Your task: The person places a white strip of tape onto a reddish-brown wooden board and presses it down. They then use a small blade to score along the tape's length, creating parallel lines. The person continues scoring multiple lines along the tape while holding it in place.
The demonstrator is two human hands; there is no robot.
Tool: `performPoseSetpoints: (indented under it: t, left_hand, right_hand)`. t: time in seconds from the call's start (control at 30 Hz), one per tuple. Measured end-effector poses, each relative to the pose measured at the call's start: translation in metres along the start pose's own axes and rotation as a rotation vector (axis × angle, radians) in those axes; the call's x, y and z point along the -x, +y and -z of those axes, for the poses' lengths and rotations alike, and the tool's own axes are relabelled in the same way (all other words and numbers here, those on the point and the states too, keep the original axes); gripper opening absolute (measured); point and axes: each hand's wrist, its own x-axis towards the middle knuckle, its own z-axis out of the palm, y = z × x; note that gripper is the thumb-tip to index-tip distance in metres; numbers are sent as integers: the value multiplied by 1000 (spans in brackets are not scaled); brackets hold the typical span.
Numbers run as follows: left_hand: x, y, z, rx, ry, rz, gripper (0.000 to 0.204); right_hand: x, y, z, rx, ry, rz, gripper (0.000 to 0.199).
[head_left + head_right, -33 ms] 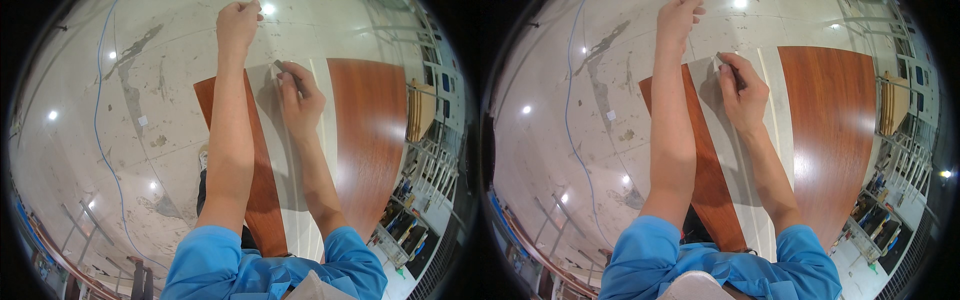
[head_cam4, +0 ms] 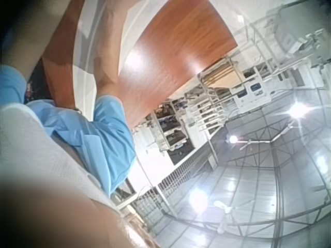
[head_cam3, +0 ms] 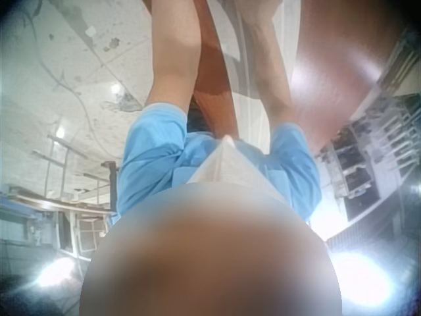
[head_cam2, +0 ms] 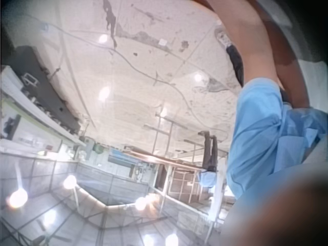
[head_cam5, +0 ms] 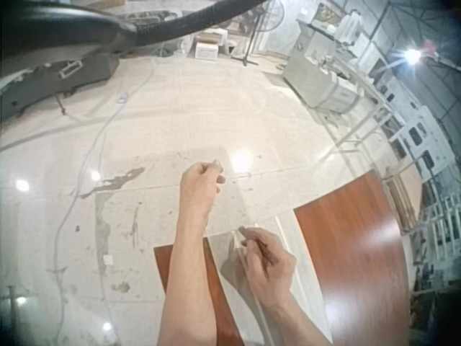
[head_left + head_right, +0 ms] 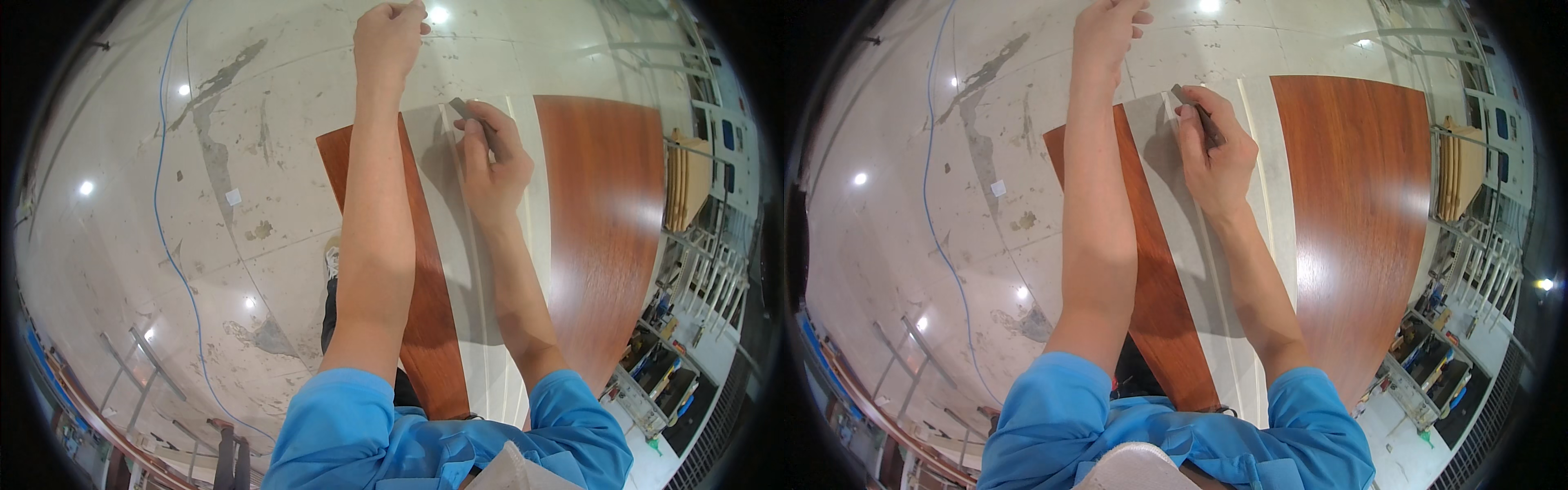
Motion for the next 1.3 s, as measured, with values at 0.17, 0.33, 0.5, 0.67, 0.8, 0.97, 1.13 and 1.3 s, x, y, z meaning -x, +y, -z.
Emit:
performPoseSetpoints:
  t: [0.17,0.33,0.5,0.67,0.8,0.97,1.13,1.3]
  left_hand:
    - [1,0,0,-17,-2,-2,39]
    - [3,2,1,-31,-3,-1,40]
    - [5,6,1,-35,-6,6,40]
    - [5,8,0,-56,5,20,40]
    - [4,6,0,-44,1,10,40]
    - [4,5,0,-58,-3,4,40]
    - [5,6,0,-69,-1,-1,41]
    - [6,7,1,-71,-10,-2,42]
  right_hand:
    - [1,-3,-1,-104,1,-27,20]
    - [-2,-2,-1,-6,-16,10,20]
    - [-2,-2,-1,6,-26,-7,20]
    - [-3,-1,-1,8,-29,-15,20]
    - [-2,-1,-2,7,-25,-6,20]
    - [-3,-2,-1,36,-47,2,22]
    - [-2,-2,-1,16,-28,-8,19]
    - [-5,2,-4,64,19,73,17]
